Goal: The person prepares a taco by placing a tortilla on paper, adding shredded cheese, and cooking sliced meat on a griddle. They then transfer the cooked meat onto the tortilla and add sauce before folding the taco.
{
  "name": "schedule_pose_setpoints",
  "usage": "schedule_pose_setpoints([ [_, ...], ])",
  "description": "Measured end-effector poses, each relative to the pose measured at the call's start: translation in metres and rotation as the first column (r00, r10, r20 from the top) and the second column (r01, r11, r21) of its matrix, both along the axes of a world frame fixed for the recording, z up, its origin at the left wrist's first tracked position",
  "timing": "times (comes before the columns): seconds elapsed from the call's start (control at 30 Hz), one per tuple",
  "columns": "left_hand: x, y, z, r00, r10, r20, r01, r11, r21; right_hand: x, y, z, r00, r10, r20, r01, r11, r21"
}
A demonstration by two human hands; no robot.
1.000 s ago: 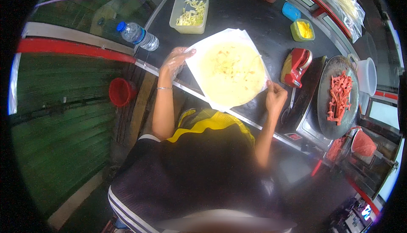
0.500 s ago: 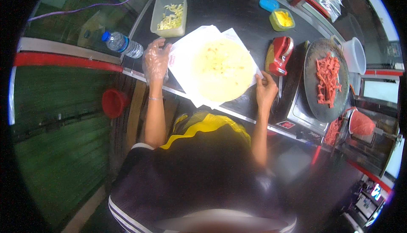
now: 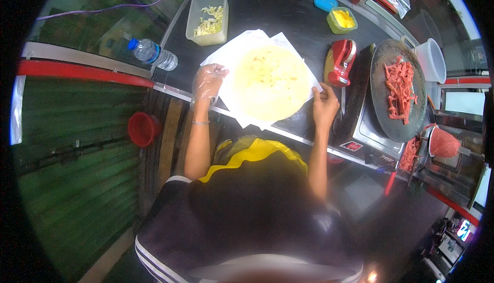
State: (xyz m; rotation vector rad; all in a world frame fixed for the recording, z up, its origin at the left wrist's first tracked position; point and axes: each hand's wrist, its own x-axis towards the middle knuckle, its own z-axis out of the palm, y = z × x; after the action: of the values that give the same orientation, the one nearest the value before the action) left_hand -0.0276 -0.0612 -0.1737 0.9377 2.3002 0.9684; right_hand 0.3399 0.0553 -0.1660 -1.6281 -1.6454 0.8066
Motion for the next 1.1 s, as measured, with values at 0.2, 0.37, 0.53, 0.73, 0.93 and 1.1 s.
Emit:
schedule_pose_setpoints([
  [0.2,0.007,-0.004,0.004,0.995,0.005,-0.095,0.001,0.998,0.057,0.000,-0.007,-0.003,0.999,0.003,-0.032,-0.003,1.000,0.025],
  [0.37,0.045,-0.015,0.030,0.966,-0.033,-0.257,0.031,0.999,-0.014,-0.003,-0.010,-0.013,0.999,-0.009,-0.046,0.012,0.997,0.082],
  [0.53,0.070,-0.024,0.024,0.918,-0.108,-0.382,0.076,0.992,-0.096,-0.006,-0.014,-0.019,1.000,-0.004,-0.006,0.005,0.984,0.177],
  [0.73,0.042,-0.015,-0.003,0.999,-0.018,0.027,0.021,0.991,-0.133,-0.005,-0.015,-0.019,0.999,0.012,-0.030,-0.006,0.977,0.212],
  [0.93,0.026,-0.018,-0.028,0.995,0.034,0.092,-0.036,0.999,0.025,-0.004,-0.014,-0.023,0.999,0.014,-0.042,-0.005,0.975,0.223],
  [1.1,0.005,-0.031,-0.059,1.000,-0.011,-0.005,0.010,0.999,-0.040,-0.004,-0.014,-0.022,0.998,0.002,-0.058,0.011,0.974,0.226],
])
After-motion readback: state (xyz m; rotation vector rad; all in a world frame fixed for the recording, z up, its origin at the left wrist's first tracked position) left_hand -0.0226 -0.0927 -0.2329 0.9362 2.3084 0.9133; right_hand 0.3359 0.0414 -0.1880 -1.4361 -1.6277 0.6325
